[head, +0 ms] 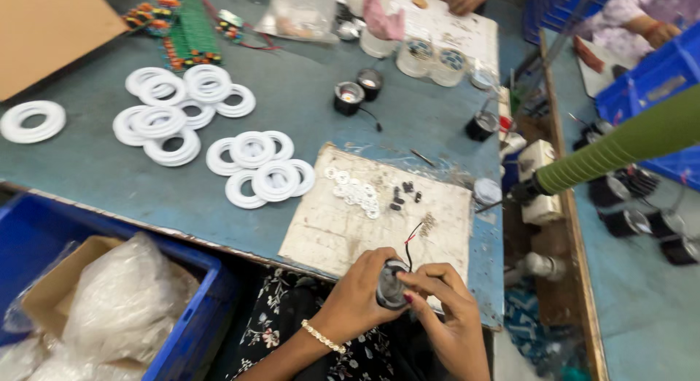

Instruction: The person assembles LED light fixtures by inserting small components into black housings and securing them with a green electric screwdriver. The person handles white plastic rings, black housings, and small screws on a cluttered workbench.

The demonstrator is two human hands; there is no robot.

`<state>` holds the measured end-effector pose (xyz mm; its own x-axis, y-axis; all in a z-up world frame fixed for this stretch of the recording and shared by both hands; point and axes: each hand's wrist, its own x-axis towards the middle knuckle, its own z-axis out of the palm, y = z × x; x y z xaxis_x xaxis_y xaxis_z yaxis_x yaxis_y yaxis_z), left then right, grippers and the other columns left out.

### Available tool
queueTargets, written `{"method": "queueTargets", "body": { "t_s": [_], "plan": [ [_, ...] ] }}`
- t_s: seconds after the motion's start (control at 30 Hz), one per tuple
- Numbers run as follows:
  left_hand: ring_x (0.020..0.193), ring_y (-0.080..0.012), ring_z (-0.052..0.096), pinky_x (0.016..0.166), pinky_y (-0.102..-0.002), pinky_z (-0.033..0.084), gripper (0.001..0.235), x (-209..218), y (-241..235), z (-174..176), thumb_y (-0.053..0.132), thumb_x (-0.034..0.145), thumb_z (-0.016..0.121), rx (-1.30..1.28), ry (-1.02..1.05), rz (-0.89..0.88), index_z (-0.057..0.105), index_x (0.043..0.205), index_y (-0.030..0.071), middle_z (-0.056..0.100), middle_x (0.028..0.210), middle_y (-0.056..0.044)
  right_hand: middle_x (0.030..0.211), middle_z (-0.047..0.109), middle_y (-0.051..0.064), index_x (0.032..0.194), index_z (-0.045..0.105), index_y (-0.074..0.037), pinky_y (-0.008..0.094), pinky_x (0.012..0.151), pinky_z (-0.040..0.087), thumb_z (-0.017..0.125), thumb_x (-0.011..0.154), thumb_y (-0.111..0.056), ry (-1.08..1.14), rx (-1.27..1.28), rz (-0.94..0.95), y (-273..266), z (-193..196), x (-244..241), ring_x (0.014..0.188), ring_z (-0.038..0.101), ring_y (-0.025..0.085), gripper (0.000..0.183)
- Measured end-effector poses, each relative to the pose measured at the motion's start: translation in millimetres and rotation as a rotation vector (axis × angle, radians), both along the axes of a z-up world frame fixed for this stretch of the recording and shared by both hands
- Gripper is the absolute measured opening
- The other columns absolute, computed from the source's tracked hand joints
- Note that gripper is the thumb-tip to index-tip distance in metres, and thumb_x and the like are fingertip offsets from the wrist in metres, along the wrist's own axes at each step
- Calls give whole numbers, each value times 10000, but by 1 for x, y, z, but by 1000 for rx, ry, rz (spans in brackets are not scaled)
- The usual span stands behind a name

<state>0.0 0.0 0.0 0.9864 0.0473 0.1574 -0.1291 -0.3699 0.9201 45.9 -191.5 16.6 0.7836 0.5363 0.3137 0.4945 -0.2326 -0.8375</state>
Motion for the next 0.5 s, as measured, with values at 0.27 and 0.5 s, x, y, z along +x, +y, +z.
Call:
{"method": "queueTargets", "body": {
  "t_s": [0.27, 0.5],
  "plan": [
    [1171, -335, 605, 978, -404, 496, 706, 8, -6, -14, 156, 740, 848, -79, -98, -157, 445, 1310, 48, 561, 1215, -168, 1045, 655, 71, 1126, 727, 24, 258, 787, 512, 715, 902, -9, 153, 51, -124, 5, 18, 8, 938, 627, 135, 226],
    [1227, -237, 547, 1056, -338, 470, 775, 10, 1, -22, 136, 717, 825, -251, -33, -289, 327, 1308, 70, 446, 1272, -122, 1065, 628, 43, 1121, 562, 7, 248, 838, 500, 708, 911, -33, 376, 359, -220, -1, -7, 21, 997, 605, 111, 259]
  ]
}}
